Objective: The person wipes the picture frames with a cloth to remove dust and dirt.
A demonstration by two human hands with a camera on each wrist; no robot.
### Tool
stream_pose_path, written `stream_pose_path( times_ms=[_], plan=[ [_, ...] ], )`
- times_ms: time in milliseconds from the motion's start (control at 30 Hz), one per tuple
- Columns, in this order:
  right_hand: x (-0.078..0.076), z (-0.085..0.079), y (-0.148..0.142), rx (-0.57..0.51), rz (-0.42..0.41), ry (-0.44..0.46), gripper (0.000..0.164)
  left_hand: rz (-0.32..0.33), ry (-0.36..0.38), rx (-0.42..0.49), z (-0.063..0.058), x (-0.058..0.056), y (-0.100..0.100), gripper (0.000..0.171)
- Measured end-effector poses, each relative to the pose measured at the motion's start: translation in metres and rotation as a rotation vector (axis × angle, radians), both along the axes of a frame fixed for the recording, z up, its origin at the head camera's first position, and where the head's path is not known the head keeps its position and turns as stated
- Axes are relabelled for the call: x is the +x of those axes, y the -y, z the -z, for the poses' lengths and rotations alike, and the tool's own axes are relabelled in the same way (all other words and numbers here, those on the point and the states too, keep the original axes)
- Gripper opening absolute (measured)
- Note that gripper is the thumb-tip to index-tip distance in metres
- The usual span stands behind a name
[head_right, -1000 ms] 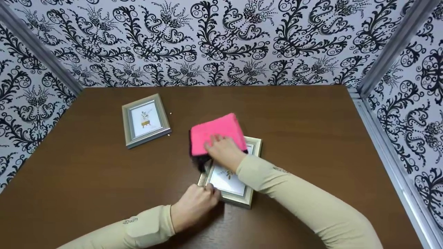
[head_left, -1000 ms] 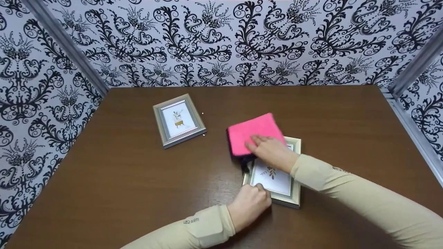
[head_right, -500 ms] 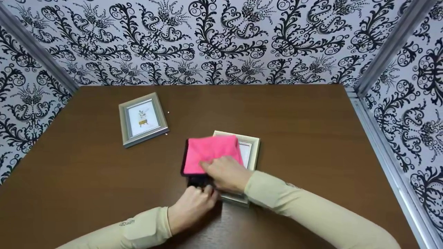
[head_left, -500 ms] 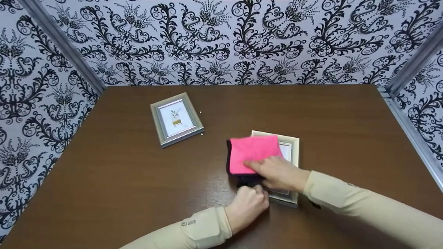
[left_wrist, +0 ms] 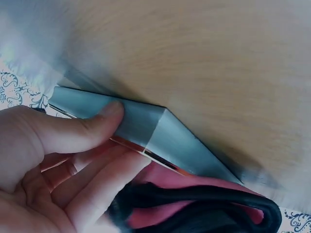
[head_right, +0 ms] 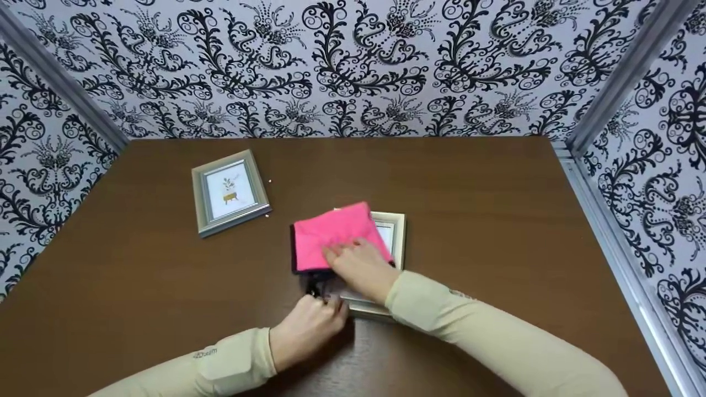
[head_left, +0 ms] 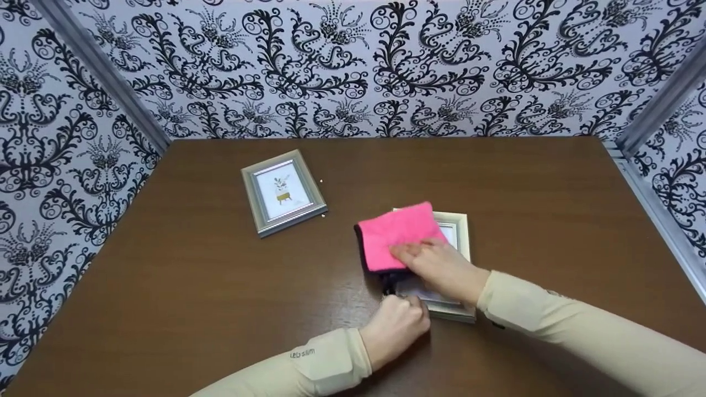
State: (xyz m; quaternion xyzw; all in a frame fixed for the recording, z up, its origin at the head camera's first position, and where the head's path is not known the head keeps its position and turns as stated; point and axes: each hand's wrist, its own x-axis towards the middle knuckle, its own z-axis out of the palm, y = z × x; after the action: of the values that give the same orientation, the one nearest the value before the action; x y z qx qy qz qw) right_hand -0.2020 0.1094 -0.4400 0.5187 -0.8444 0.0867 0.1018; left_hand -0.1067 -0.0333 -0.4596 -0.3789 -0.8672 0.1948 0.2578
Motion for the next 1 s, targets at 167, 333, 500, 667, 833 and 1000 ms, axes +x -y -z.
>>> stream_pose_path(
  times_ms=[167,333,500,667,833,1000],
  plan=[
    [-0.029,-0.005,0.006,0.086,0.166,0.072,0.057,0.024,0.002,0.014,-0.001,-0.001,-0.001,0.022],
    [-0.048,-0.01,0.011,0.164,0.228,0.069,0.06,0.036,-0.002,0.024,-0.001,-0.001,-0.002,0.037],
    [-0.043,-0.009,0.008,0.154,0.181,0.118,0.051,0.024,-0.028,0.031,0.0,0.0,-0.002,0.049],
    [-0.023,-0.009,-0.008,0.108,0.079,0.185,0.054,0.015,-0.056,0.082,0.002,-0.001,0.002,0.024],
    [-0.002,-0.008,-0.025,0.126,-0.011,0.187,0.057,0.026,-0.032,0.086,0.0,0.001,0.007,0.008],
    [0.009,-0.009,-0.038,0.154,-0.06,0.156,0.051,0.151,0.293,0.174,-0.025,-0.003,0.021,0.01]
  ],
)
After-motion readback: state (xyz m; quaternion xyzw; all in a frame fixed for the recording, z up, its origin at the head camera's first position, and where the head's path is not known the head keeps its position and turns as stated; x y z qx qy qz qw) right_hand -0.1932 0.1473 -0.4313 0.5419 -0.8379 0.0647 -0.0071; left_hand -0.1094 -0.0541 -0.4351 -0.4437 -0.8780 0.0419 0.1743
